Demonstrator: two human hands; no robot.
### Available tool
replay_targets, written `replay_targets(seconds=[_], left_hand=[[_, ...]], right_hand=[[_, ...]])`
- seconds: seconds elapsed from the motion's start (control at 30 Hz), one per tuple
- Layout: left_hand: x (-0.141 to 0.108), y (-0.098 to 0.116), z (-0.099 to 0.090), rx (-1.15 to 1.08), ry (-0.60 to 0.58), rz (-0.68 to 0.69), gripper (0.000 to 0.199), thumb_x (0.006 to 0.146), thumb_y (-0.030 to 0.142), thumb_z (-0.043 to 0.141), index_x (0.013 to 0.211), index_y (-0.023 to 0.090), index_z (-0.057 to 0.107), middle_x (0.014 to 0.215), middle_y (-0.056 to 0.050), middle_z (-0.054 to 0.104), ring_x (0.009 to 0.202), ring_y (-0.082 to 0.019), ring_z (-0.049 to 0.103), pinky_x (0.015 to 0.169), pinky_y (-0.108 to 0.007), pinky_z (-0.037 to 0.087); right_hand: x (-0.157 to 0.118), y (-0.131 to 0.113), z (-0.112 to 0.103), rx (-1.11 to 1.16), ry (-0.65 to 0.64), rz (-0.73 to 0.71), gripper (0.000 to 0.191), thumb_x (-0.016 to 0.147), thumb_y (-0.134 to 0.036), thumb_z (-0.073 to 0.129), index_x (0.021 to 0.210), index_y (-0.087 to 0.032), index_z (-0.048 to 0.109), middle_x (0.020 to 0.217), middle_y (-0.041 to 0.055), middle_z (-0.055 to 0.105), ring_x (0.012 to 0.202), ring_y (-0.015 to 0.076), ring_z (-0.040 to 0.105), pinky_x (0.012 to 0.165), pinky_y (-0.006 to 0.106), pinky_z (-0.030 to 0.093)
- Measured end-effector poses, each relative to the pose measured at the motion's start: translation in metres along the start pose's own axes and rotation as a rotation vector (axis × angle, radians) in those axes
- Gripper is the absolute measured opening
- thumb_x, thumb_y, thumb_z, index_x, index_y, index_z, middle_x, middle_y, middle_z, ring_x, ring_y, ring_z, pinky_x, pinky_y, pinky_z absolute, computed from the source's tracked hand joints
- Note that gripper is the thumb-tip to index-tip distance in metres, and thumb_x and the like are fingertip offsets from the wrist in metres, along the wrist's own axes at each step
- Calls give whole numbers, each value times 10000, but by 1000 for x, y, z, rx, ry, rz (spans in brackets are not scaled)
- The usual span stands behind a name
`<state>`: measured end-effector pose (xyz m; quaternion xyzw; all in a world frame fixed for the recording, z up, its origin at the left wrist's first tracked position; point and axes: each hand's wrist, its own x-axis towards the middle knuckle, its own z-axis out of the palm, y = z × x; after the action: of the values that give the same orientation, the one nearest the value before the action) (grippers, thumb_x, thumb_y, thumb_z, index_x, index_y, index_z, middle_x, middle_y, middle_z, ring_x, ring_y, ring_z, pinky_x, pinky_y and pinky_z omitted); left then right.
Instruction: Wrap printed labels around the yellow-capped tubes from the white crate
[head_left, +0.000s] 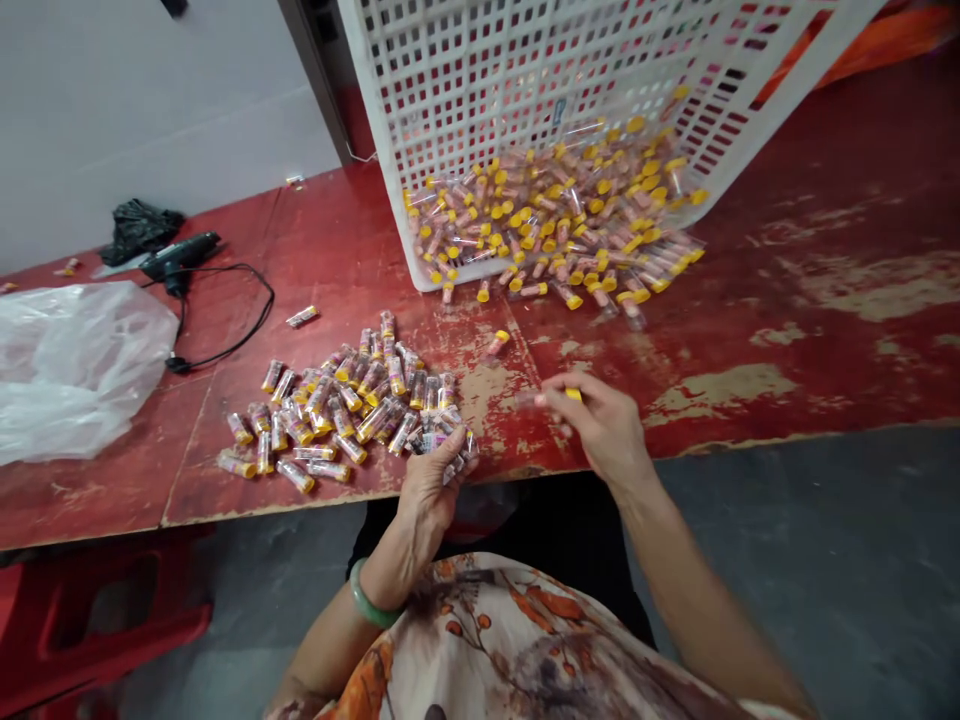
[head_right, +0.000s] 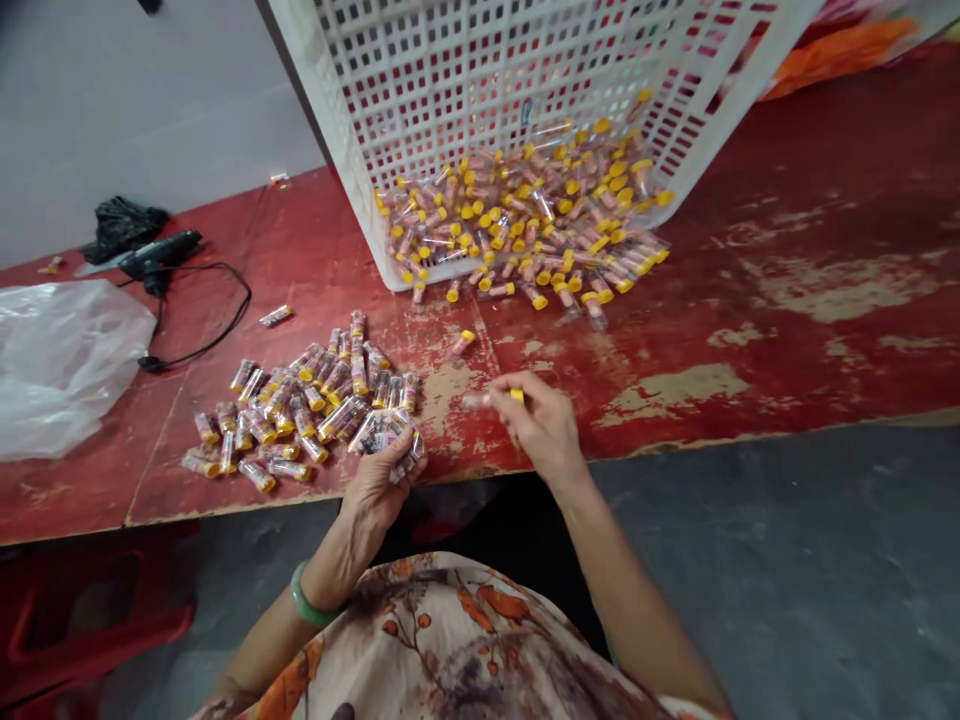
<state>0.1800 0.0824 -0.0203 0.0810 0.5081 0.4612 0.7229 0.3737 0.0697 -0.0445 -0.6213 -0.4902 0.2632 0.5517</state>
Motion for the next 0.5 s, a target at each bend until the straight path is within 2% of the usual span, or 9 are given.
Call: replay_targets(seconds=[0.07,0.17,0.3,0.5], left_hand=[[2,-3,1,-13,-29,-17,282,545,147,850,749,133,657,696,-7,686,567,-119,636,545,-230,542],[4,-8,3,-31,-122,-61,276,547,191,855,739,125,668,696,-17,691,576,-119,634,569,-226,533],[1,-11,5,-38,-191,-93,253,551,194,852,704,126,662,654,4,670,539,-95,596,546,-209,505],[-8,-8,8,-50,-198,-105,284,529,211,863,703,120,659,697,-19,686,581,-124,626,588,-246,532]], right_hand=[[-35,-17,0,147,-78,-92,131,842,-270,602,942,-196,642,916,39,631,632,128,574,539,253,461],[-69,-32,6,152,-52,-309,178,825,-137,616,988,-203,644,980,58,616,836,174,613,714,309,508],[-76,-31,19,56,0,-488,306,801,-50,621,1068,-200,624,994,71,620,899,189,616,766,338,525],[-80,-26,25,-233,153,-650,401,788,-18,642,1156,-172,603,1029,98,627,910,180,630,789,312,558]])
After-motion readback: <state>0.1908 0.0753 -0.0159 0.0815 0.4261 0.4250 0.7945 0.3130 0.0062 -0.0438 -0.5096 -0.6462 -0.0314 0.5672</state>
